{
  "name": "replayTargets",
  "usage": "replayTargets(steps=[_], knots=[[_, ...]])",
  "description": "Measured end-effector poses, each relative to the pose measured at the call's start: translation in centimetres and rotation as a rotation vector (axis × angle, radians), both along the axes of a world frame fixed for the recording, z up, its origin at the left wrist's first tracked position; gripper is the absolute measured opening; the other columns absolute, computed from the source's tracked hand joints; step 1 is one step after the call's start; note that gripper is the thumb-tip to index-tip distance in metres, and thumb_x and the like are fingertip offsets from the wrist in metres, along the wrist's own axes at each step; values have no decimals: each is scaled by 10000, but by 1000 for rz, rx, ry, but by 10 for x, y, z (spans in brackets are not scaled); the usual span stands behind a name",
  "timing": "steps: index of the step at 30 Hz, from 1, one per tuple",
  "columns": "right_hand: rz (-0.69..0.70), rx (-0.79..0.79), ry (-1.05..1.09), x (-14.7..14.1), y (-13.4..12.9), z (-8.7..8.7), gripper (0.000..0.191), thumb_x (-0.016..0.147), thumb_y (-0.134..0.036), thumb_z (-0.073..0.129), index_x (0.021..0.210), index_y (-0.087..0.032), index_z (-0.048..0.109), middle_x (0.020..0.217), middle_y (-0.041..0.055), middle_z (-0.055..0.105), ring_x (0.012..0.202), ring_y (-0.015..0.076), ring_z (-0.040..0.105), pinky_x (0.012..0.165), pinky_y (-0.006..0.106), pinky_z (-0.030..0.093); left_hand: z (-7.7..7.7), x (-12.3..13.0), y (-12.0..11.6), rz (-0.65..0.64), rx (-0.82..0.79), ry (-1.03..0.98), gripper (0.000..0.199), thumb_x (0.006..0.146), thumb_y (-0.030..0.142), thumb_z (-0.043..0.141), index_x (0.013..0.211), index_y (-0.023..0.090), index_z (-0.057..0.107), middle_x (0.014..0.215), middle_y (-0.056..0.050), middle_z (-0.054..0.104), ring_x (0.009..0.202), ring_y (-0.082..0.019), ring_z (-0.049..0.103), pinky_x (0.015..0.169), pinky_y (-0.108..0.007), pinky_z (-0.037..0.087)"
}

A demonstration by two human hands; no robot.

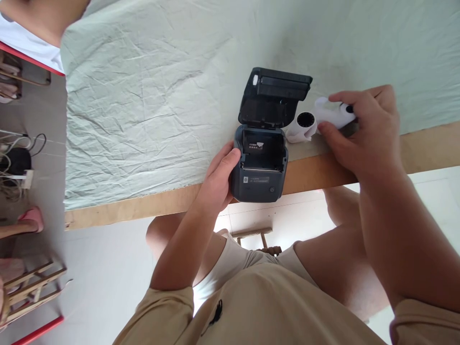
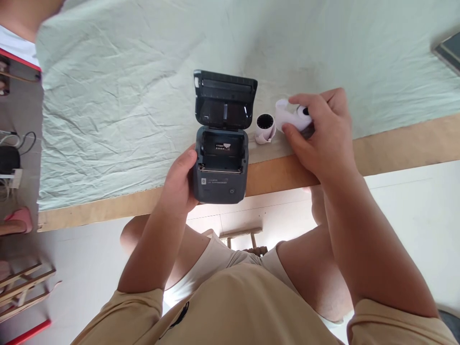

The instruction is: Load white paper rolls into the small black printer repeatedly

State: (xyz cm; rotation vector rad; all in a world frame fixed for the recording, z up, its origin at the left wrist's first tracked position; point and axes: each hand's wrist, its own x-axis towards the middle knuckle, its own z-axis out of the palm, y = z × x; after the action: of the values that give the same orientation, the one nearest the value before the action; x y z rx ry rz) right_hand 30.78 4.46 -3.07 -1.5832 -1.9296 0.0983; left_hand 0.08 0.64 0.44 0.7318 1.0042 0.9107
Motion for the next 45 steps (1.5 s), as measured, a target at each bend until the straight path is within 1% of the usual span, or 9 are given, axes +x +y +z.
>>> replayTargets(steps=[4,8,15,24,28,30,33,38,45], knots=[[9,-48,93,0,0,-1,807,854,-153,770,1614,-264,524,1325,122,720,1170,282,739,1060,517,633,0,0,0,4,-7,-14,540,956,685,777,1278,252,765,1135,-56,878,997,-301,874,714,-360,708],[-19,-37,37,2,2,-3,692,849,-171,817,1518,-257,661,1362,161,689,1282,309,702,1137,542,589,-1,-1,0,-6,-42,-5,577,947,704,771,1324,268,752,1141,-54,875,980,-307,875,656,-352,693],[47,1,71,5,0,-3,815,811,-40,675,1584,-290,608,1357,136,740,1236,280,736,1097,508,605,-1,-1,0,1,-20,-2,503,989,692,730,1258,269,768,1084,-41,864,966,-297,879,653,-350,697],[-77,121,105,-2,10,-11,684,849,-239,867,1509,-265,690,1221,117,725,1114,280,732,969,493,620,0,1,0,15,-15,-38,450,997,635,749,1238,256,778,1149,-43,862,1048,-300,873,770,-380,739],[69,444,237,-13,10,17,688,958,-572,831,1554,-273,663,1413,119,726,1102,280,741,910,502,595,-1,0,0,-3,-26,-24,529,979,681,749,1296,258,754,1132,-56,859,1022,-314,876,726,-384,729],[152,547,346,-32,3,37,515,987,-631,782,1374,-291,771,1274,82,765,1056,270,756,907,505,580,-1,0,0,-13,-17,-10,595,931,701,809,1311,249,736,1116,-66,860,1007,-322,878,727,-385,721],[296,422,257,-70,-14,57,368,930,-441,837,1258,-295,758,1060,19,807,850,201,770,686,379,572,1,1,0,-19,10,-2,692,854,682,908,1339,232,705,1139,-81,861,998,-318,876,738,-374,707],[267,248,75,-105,-28,57,173,950,-148,709,1045,-284,662,953,-54,860,735,175,774,731,364,622,3,1,-3,3,4,34,660,849,670,904,1321,251,714,1098,-57,860,908,-275,843,638,-327,650],[297,287,69,-106,-30,53,255,902,-45,663,878,-291,600,974,-73,875,955,230,850,779,400,540,5,3,-4,27,38,19,593,858,693,887,1227,253,738,1058,-67,828,943,-302,834,705,-391,669]])
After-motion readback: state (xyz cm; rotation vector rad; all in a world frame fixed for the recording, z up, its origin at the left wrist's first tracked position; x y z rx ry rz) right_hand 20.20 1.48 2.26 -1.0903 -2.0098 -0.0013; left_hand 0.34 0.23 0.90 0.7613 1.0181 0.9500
